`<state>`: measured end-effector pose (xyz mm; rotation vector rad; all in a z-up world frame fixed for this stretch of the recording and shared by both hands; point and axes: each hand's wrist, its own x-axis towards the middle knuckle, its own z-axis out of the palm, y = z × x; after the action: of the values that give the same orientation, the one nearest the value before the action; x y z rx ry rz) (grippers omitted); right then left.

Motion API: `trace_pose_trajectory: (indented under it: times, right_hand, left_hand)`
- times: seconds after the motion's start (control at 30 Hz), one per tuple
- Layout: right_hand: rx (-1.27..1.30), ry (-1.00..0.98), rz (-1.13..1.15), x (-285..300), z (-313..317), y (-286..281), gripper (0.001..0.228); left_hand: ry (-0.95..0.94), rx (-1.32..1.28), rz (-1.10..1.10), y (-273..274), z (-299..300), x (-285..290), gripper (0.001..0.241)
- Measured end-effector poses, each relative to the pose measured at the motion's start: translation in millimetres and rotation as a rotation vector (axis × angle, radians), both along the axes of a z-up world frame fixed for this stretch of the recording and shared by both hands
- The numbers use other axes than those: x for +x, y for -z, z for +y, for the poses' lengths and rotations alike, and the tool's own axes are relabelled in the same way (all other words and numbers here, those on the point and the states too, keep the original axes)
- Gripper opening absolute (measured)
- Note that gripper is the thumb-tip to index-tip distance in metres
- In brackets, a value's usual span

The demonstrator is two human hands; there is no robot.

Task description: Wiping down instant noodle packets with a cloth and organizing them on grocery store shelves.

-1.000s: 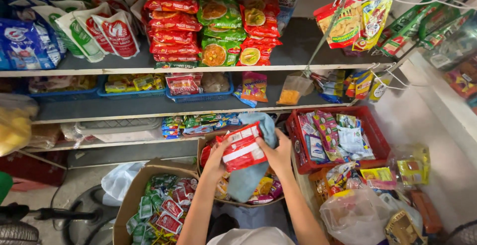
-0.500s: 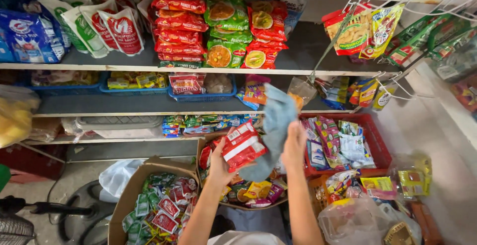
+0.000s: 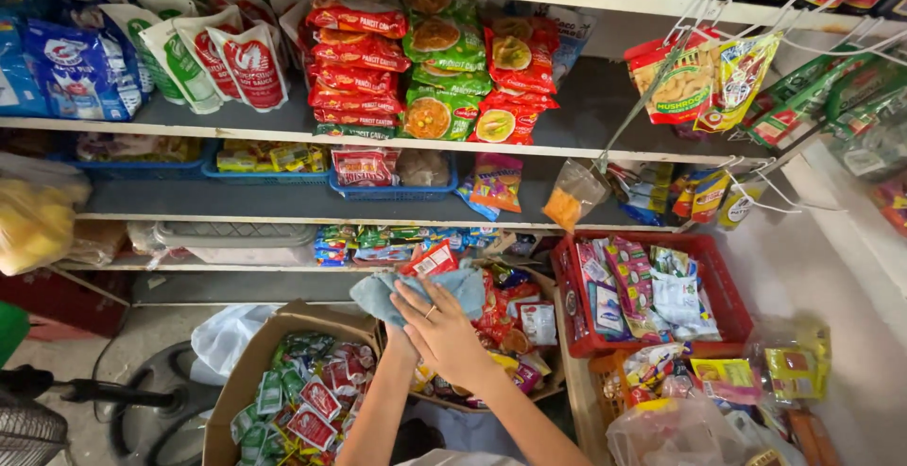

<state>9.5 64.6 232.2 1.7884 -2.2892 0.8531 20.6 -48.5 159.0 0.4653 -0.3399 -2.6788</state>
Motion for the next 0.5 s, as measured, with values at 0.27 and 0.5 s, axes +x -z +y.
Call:
trace_pose_trajectory:
  times: [0.27, 0.5]
  right_hand:
    - [0.069, 0.271, 0.215, -49.4, -9.8, -2.5, 0.047]
    - [-0.275, 0.421, -0.468, -59.3, 16.9, 2.6, 0.049]
  left_hand:
    - [0.063, 0.056, -0.067, -9.5, 15.9, 2.6, 0.052]
    - [0.128, 0.144, 0.035, -31.9, 20.3, 4.7, 0.043]
